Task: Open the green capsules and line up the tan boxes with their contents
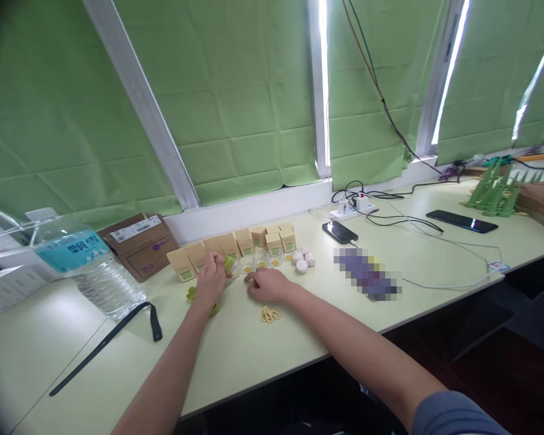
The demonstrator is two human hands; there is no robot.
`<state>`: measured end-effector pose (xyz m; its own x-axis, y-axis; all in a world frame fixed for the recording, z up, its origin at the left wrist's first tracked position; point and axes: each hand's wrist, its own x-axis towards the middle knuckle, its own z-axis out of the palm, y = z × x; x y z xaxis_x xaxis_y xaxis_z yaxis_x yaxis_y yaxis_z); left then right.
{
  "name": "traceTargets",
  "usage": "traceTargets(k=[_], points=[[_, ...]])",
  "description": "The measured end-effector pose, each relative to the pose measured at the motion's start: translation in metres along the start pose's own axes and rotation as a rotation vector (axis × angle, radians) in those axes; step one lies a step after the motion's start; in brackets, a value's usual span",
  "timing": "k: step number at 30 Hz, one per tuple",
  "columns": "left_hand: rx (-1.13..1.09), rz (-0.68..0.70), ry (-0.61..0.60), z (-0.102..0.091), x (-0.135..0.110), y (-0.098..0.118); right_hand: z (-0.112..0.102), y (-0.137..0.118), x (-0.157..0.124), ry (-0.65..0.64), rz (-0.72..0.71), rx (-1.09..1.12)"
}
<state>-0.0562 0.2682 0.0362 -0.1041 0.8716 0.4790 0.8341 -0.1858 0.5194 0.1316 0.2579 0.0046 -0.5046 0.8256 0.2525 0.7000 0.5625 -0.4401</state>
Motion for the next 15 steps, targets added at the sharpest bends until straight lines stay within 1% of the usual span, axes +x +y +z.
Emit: traceTargets(k=[5, 8, 11, 15], points=[[-0.012, 0.046, -0.012, 0.007, 0.000, 0.001, 0.002, 0.002, 0.001, 0.010, -0.004, 0.007], [-0.070, 0.072, -0.016, 0.006, -0.001, 0.006, 0.003, 0.004, 0.002, 0.023, 0.023, 0.021], [-0.120, 0.104, 0.023, 0.002, -0.003, 0.011, 0.002, 0.004, 0.003, 0.038, 0.056, 0.049], [-0.135, 0.161, 0.028, 0.001, -0.007, 0.017, -0.002, 0.008, 0.003, 0.042, 0.067, 0.153]])
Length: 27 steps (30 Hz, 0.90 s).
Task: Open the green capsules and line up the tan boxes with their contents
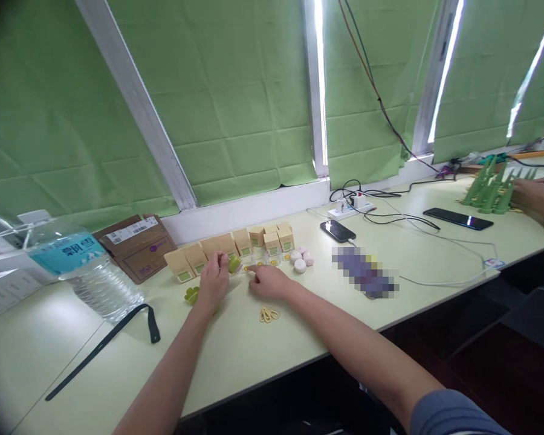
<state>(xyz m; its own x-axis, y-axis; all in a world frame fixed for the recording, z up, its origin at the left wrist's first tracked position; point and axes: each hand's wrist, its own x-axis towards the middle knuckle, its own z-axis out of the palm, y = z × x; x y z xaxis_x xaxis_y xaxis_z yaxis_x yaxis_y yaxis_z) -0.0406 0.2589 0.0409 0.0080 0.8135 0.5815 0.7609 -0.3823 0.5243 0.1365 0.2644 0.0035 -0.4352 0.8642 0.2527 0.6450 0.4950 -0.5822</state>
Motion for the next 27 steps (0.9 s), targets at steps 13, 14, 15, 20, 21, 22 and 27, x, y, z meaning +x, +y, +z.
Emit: traceTargets(k=[13, 14, 15, 20, 21, 22, 27], points=[[-0.049, 0.172, -0.129, 0.016, -0.010, 0.004, -0.012, 0.012, 0.001, 0.092, -0.096, 0.314], [-0.061, 0.171, -0.129, 0.015, -0.010, 0.005, -0.012, 0.013, 0.002, 0.112, -0.100, 0.295], [-0.070, 0.172, -0.132, 0.015, -0.010, 0.006, -0.012, 0.013, 0.003, 0.137, -0.098, 0.273], [-0.090, 0.159, -0.169, 0.015, -0.008, 0.006, -0.015, 0.016, 0.004, 0.227, -0.072, 0.210], [-0.097, 0.149, -0.173, 0.015, -0.007, 0.006, -0.016, 0.015, 0.004, 0.237, -0.067, 0.215], [-0.102, 0.138, -0.174, 0.015, -0.007, 0.005, -0.016, 0.015, 0.004, 0.245, -0.062, 0.221], [-0.098, 0.093, -0.176, 0.013, -0.008, 0.005, -0.018, 0.013, 0.003, 0.275, -0.041, 0.210]])
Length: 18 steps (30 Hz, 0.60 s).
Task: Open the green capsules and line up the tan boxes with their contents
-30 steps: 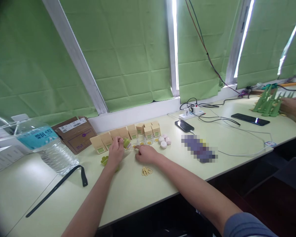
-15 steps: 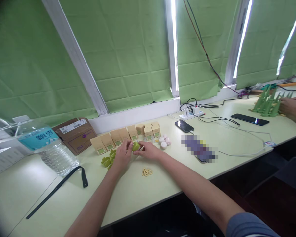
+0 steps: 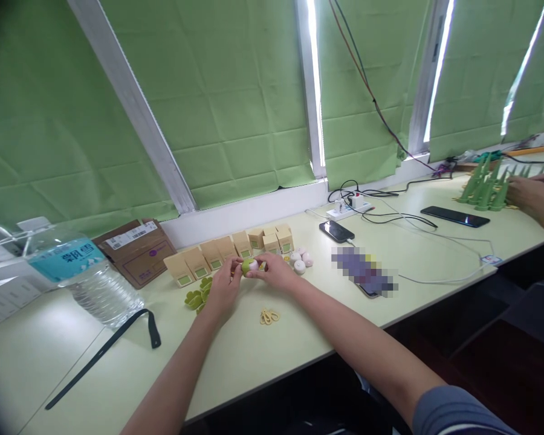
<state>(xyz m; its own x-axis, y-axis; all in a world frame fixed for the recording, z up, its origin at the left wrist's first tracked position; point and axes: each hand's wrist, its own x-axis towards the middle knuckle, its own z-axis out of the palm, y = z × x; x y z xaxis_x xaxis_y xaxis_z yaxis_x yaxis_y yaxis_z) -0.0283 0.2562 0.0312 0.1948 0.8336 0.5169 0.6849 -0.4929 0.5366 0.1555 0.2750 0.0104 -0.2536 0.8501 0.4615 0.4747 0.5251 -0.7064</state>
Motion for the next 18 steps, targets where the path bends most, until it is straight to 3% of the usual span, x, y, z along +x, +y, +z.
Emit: traceTargets(k=[9, 18], points=[[-0.005, -0.001, -0.101, 0.0002, -0.0061, 0.0019, 0.0016, 0.0006, -0.0019, -0.034, -0.060, -0.028], [0.009, -0.006, -0.087, 0.0011, -0.0035, -0.0011, -0.0006, -0.0048, -0.0048, -0.066, -0.072, -0.028]])
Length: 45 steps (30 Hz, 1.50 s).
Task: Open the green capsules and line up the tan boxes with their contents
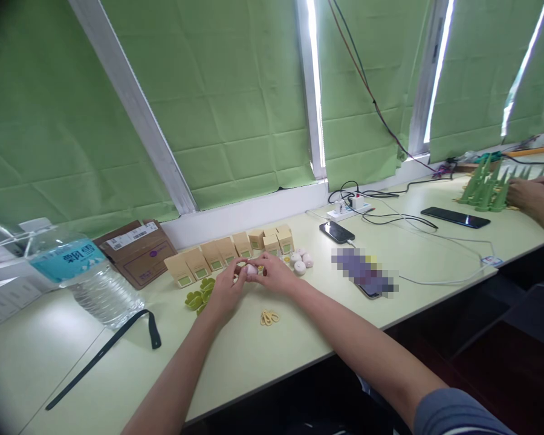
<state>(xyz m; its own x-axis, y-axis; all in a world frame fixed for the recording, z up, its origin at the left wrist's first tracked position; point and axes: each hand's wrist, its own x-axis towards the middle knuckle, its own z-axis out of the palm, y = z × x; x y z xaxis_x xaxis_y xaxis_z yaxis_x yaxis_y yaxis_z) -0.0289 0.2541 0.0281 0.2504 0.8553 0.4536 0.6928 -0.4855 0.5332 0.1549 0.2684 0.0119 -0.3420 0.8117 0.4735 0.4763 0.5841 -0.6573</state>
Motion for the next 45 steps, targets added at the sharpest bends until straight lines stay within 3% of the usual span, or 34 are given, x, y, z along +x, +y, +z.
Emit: traceTargets(k=[8, 16, 23, 34, 40, 45], points=[[-0.026, 0.015, 0.003, 0.000, 0.001, 0.001, -0.001, -0.002, 0.002, 0.044, -0.067, -0.063], [-0.006, 0.038, -0.011, -0.004, -0.001, 0.010, -0.001, -0.010, 0.002, 0.090, -0.011, -0.193], [0.050, 0.053, -0.054, -0.001, 0.001, 0.006, 0.000, -0.011, 0.001, 0.083, 0.011, -0.227], [0.087, 0.066, 0.021, -0.001, -0.001, 0.001, -0.002, -0.004, 0.000, 0.025, 0.059, 0.080], [0.042, 0.109, 0.015, -0.001, -0.002, 0.008, -0.001, -0.003, -0.003, -0.180, 0.117, 0.258], [0.002, 0.131, -0.034, 0.001, -0.003, 0.007, -0.001, -0.001, -0.003, -0.191, 0.087, 0.297]])
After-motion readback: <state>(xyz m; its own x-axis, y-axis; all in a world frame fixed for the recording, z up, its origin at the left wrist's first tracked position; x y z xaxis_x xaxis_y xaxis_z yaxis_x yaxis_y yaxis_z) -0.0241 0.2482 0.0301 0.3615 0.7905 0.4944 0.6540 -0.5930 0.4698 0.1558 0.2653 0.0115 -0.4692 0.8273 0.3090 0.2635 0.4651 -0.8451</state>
